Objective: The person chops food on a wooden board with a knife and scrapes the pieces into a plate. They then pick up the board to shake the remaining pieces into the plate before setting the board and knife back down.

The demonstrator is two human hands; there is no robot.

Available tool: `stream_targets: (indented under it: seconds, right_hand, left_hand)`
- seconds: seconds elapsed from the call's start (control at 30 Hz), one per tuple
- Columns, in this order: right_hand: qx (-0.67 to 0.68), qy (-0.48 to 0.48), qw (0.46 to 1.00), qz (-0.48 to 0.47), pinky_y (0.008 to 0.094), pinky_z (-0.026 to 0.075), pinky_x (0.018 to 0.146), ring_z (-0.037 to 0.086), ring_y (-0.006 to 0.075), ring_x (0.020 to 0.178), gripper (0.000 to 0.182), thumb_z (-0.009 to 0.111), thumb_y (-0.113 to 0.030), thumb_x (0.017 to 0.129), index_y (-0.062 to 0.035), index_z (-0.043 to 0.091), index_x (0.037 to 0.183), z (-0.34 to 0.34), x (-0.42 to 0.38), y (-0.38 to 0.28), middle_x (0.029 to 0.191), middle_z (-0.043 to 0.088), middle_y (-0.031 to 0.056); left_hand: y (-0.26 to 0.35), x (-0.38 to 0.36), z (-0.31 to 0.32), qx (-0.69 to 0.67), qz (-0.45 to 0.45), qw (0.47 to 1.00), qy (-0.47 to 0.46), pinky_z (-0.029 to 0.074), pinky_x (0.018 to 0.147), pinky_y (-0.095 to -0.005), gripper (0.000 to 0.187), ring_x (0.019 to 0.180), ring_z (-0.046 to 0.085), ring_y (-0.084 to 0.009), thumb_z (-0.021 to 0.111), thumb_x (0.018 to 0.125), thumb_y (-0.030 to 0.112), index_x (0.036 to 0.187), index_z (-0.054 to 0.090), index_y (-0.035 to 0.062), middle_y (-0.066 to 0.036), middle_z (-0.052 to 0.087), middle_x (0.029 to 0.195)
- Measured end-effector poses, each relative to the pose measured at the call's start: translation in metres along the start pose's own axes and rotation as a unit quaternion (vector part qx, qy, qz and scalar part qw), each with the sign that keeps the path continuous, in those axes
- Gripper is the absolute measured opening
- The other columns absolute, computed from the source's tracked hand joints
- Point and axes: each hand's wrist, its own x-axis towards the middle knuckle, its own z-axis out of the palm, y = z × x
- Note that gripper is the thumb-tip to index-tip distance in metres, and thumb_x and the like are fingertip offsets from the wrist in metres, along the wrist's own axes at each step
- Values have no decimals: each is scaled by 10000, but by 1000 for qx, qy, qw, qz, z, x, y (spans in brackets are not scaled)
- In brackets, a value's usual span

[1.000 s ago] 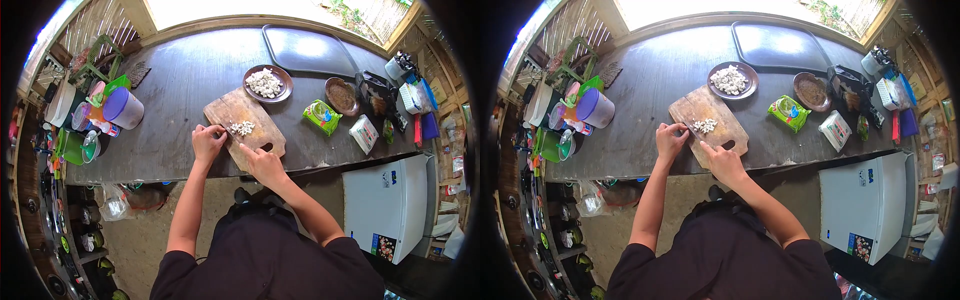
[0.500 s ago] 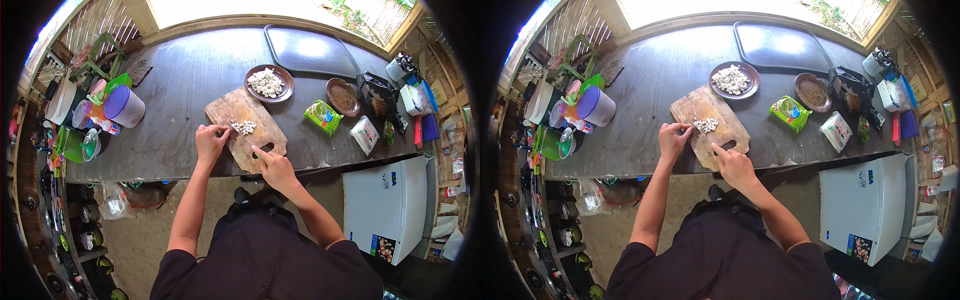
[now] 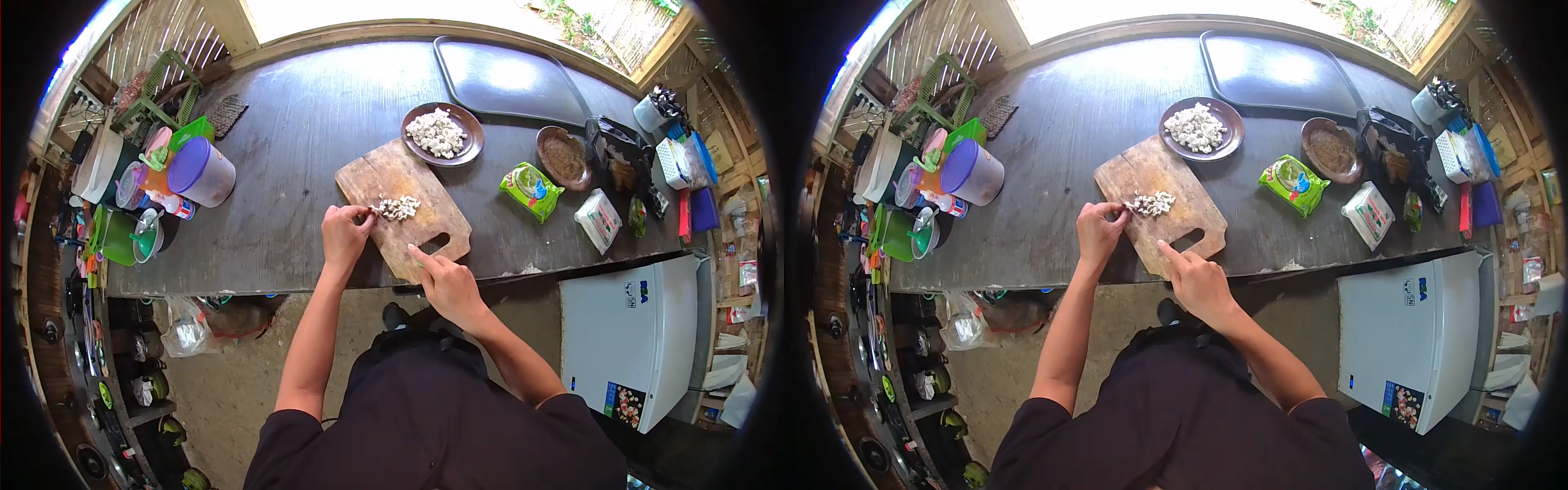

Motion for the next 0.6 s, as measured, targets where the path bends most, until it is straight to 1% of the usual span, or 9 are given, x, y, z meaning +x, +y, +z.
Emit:
stream_targets:
  seconds: [0.07, 0.17, 0.27, 0.37, 0.47, 0.6]
  right_hand:
    - [-10, -6, 1000, 5, 463, 582, 687, 701, 365, 740, 473, 652, -132, 978, -178, 625, 1447, -1, 0, -2, 870, 683, 161]
    - [-10, 12, 1000, -12, 471, 593, 672, 708, 366, 710, 471, 625, -134, 979, -164, 622, 1449, 1, 0, 2, 882, 692, 157]
    - [-2, 6, 1000, -15, 475, 594, 678, 708, 368, 712, 466, 620, -141, 985, -163, 622, 1450, 2, 1, 5, 876, 692, 159]
    - [17, -8, 1000, -10, 487, 592, 690, 708, 374, 717, 458, 611, -148, 994, -162, 620, 1452, -1, 3, 2, 863, 688, 170]
    - [-4, -14, 1000, -21, 484, 591, 682, 710, 377, 716, 448, 605, -149, 1000, -157, 620, 1448, 8, 10, 5, 845, 683, 182]
    - [-19, -11, 999, -28, 484, 593, 648, 711, 387, 693, 438, 594, -162, 1010, -154, 618, 1447, 20, 24, 7, 822, 675, 187]
  left_hand:
    - [2, 0, -2, -3, -19, 1000, -5, 523, 776, -418, 179, 816, 641, -310, 843, 818, 240, 857, 820, 67, -105, 765, 844]
    - [4, 1, -3, -17, -39, 999, -14, 525, 774, -420, 182, 822, 642, -309, 843, 816, 249, 854, 821, 73, -105, 765, 846]
    - [3, 2, -4, -1, -27, 999, -18, 525, 779, -414, 176, 818, 643, -307, 837, 814, 245, 859, 822, 76, -101, 768, 850]
    - [-6, 3, 1, -12, 12, 1000, -4, 525, 782, -409, 163, 817, 643, -303, 830, 812, 229, 859, 819, 73, -96, 771, 856]
    - [-9, 4, 2, -4, 18, 1000, -7, 531, 753, -399, 175, 791, 648, -281, 829, 801, 231, 898, 830, 86, -86, 770, 853]
    - [-5, 3, 0, -10, 5, 1000, -10, 531, 767, -401, 168, 797, 647, -288, 829, 802, 223, 887, 823, 78, -90, 771, 858]
